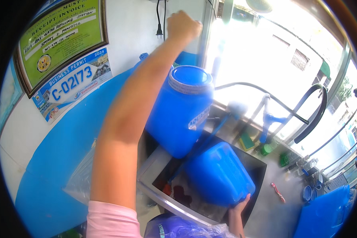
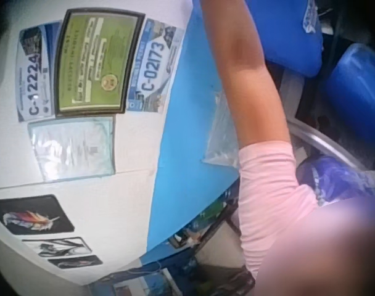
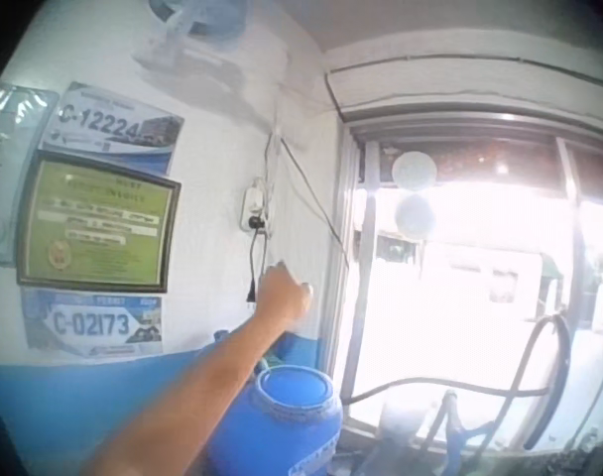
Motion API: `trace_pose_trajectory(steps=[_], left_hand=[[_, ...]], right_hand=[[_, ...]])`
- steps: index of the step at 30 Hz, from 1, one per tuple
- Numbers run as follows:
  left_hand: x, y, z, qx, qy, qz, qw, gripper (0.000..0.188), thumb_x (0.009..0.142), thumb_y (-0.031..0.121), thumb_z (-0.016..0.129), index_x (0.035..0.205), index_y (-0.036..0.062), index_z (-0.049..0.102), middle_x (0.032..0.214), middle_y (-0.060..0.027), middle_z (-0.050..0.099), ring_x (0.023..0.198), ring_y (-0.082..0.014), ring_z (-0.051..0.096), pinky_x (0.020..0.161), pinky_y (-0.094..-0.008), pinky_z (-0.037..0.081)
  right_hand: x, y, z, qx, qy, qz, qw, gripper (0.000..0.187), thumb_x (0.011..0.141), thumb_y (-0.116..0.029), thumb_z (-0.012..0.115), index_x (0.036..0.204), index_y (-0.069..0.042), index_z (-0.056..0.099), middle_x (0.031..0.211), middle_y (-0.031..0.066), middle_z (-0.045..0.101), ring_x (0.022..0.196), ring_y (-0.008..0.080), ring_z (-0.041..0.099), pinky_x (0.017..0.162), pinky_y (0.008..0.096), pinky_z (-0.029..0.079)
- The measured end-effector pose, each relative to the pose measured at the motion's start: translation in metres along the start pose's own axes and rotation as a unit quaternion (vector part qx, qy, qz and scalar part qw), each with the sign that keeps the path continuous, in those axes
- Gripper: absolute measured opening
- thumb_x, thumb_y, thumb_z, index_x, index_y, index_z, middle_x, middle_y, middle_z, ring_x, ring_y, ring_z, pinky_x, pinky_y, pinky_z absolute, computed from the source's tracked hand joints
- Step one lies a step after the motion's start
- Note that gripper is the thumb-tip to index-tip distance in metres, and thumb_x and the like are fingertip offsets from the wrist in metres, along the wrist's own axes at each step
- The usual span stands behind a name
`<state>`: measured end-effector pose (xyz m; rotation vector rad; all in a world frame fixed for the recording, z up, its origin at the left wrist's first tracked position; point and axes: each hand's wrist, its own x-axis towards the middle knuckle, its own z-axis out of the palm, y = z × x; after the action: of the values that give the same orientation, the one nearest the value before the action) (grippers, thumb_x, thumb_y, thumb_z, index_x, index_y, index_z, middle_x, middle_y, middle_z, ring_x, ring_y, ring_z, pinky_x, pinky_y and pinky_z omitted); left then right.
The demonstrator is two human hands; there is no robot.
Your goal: The person cleans blue water containers by rinsing them under a faucet, scrubbing the interior with a brush, and rinsing again. The person then places the containers into clear plastic bags and stacks them on a shelf.
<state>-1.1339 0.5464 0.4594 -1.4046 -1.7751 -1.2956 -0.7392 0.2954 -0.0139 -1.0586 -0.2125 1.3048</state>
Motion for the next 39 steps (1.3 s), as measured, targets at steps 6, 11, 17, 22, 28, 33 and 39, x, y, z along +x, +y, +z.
trace_pose_trajectory(steps=[6, 11, 17, 22, 28, 33, 39], left_hand=[[0.052, -0.072, 0.053, -0.124, 0.020, -0.303, 0.945, 0.038, 0.075, 0.028, 0.062, 0.098, -0.0019, 0.062, 0.102, -0.0210, 0.065, 0.098, -0.0361, 0.062, 0.084, -0.0411, 0.051], [0.052, -0.064, 0.042, -0.302, -0.156, -0.096, 0.935, 0.022, 0.076, 0.027, 0.058, 0.080, 0.0067, 0.066, 0.109, -0.0195, 0.061, 0.101, -0.0347, 0.055, 0.086, -0.0474, 0.045], [-0.015, 0.045, -0.010, -0.185, 0.094, 0.022, 0.978, 0.085, 0.080, 0.019, 0.058, 0.146, -0.0093, 0.013, 0.146, -0.0384, 0.016, 0.137, -0.0563, 0.012, 0.108, -0.0662, 0.018], [-0.108, 0.098, -0.045, -0.309, 0.101, 0.224, 0.919, 0.041, 0.072, 0.011, 0.062, 0.112, 0.0048, 0.061, 0.137, -0.0277, 0.038, 0.134, -0.0493, 0.026, 0.100, -0.0638, 0.031], [-0.168, 0.119, -0.048, -0.402, -0.097, 0.348, 0.841, 0.051, 0.070, 0.005, 0.060, 0.120, 0.0071, 0.056, 0.140, -0.0278, 0.035, 0.136, -0.0530, 0.023, 0.108, -0.0594, 0.029], [-0.221, 0.093, -0.021, -0.538, -0.183, 0.250, 0.784, 0.040, 0.078, 0.004, 0.056, 0.118, 0.0061, 0.063, 0.121, -0.0199, 0.062, 0.126, -0.0328, 0.050, 0.109, -0.0421, 0.035], [-0.410, 0.024, 0.057, -0.579, -0.380, -0.318, 0.647, 0.029, 0.086, 0.005, 0.047, 0.110, -0.0011, 0.064, 0.110, -0.0124, 0.066, 0.099, -0.0184, 0.062, 0.089, -0.0316, 0.049]], right_hand=[[-0.016, 0.007, 0.010, 0.029, 0.007, -0.017, 0.999, 0.081, 0.086, -0.072, 0.042, 0.140, -0.013, 0.037, 0.136, 0.0097, 0.049, 0.121, 0.0299, 0.050, 0.095, 0.0462, 0.044], [-0.028, 0.011, 0.016, 0.030, 0.030, -0.014, 0.999, 0.073, 0.093, -0.064, 0.032, 0.142, -0.010, 0.036, 0.139, 0.0105, 0.045, 0.126, 0.0299, 0.044, 0.104, 0.0444, 0.037], [-0.031, 0.023, 0.011, 0.065, 0.010, -0.038, 0.997, 0.073, 0.093, -0.064, 0.032, 0.142, -0.009, 0.036, 0.139, 0.0123, 0.045, 0.126, 0.0312, 0.044, 0.104, 0.0454, 0.037], [-0.041, 0.029, 0.004, 0.112, -0.001, -0.072, 0.991, 0.076, 0.091, -0.065, 0.038, 0.140, -0.007, 0.037, 0.138, 0.0150, 0.047, 0.124, 0.0334, 0.048, 0.102, 0.0480, 0.040], [-0.082, 0.003, 0.000, 0.098, -0.007, -0.132, 0.986, 0.080, 0.088, -0.066, 0.042, 0.141, -0.006, 0.037, 0.137, 0.0155, 0.048, 0.122, 0.0347, 0.050, 0.101, 0.0505, 0.042], [-0.143, -0.036, -0.038, 0.169, 0.038, -0.125, 0.977, 0.082, 0.085, -0.068, 0.047, 0.140, -0.009, 0.038, 0.138, 0.0141, 0.047, 0.122, 0.0355, 0.049, 0.100, 0.0545, 0.042], [-0.212, -0.073, -0.167, 0.384, -0.077, -0.115, 0.913, 0.077, 0.085, -0.068, 0.045, 0.135, -0.010, 0.045, 0.132, 0.0148, 0.051, 0.118, 0.0353, 0.051, 0.101, 0.0562, 0.041]])
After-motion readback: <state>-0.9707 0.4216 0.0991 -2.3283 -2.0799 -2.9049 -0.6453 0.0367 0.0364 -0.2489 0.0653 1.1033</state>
